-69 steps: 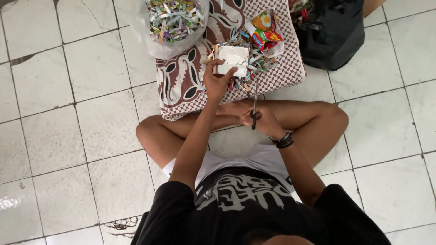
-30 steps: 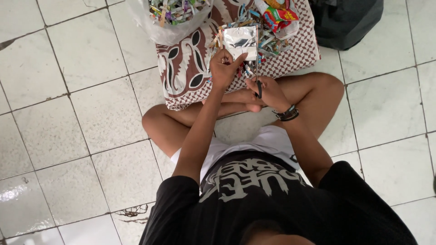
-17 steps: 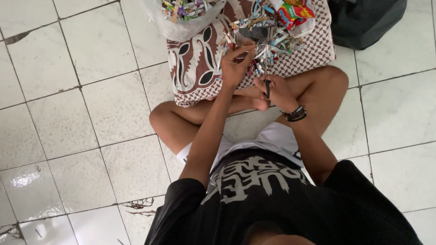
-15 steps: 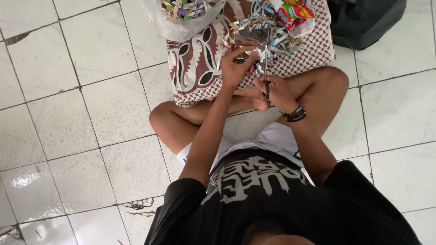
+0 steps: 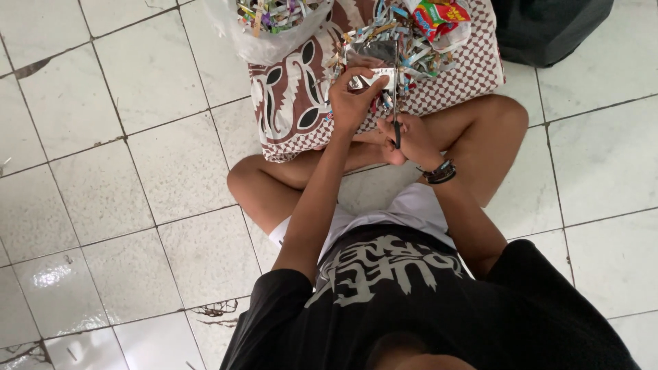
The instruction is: The person sits on a tiled floor and uses scissors to cut a white, flexible material into small strips. The cut pieces are placed onto a patterned cloth in front of them, which already contains a pile of colorful scraps.
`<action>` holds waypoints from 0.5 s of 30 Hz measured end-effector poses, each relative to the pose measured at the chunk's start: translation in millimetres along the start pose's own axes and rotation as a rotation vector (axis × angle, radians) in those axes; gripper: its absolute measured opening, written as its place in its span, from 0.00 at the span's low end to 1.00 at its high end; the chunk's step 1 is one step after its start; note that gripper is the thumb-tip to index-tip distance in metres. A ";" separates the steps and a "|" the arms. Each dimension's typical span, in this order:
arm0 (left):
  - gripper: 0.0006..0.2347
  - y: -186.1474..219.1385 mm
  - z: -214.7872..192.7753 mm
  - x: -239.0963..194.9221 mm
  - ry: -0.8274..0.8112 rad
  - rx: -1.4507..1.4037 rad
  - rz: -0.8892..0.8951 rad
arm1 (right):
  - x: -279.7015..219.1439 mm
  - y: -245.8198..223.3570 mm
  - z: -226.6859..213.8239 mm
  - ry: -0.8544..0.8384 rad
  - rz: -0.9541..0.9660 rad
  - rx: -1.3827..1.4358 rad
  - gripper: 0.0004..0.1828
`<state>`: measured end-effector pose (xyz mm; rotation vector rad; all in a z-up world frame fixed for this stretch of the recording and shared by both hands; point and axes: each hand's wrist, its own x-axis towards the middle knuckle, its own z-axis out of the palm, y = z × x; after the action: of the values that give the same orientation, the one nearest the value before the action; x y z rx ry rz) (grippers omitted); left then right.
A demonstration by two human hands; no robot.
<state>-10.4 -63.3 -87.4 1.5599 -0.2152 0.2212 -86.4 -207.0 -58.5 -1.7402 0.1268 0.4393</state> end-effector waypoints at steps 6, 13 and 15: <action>0.08 0.3 1.6 3.5 0.029 -0.029 -0.023 | 2.9 2.9 2.1 0.009 0.035 0.051 0.28; 0.07 4.6 0.8 6.6 0.020 -0.086 -0.014 | 6.0 5.8 5.1 0.015 0.061 0.105 0.27; 0.09 2.9 0.1 5.9 0.043 -0.030 -0.065 | 8.1 14.6 6.1 0.018 0.029 0.178 0.21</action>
<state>-5.6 -63.4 -83.0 1.5280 -0.1333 0.1996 -85.0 -203.2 -75.8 -1.5695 0.1989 0.4209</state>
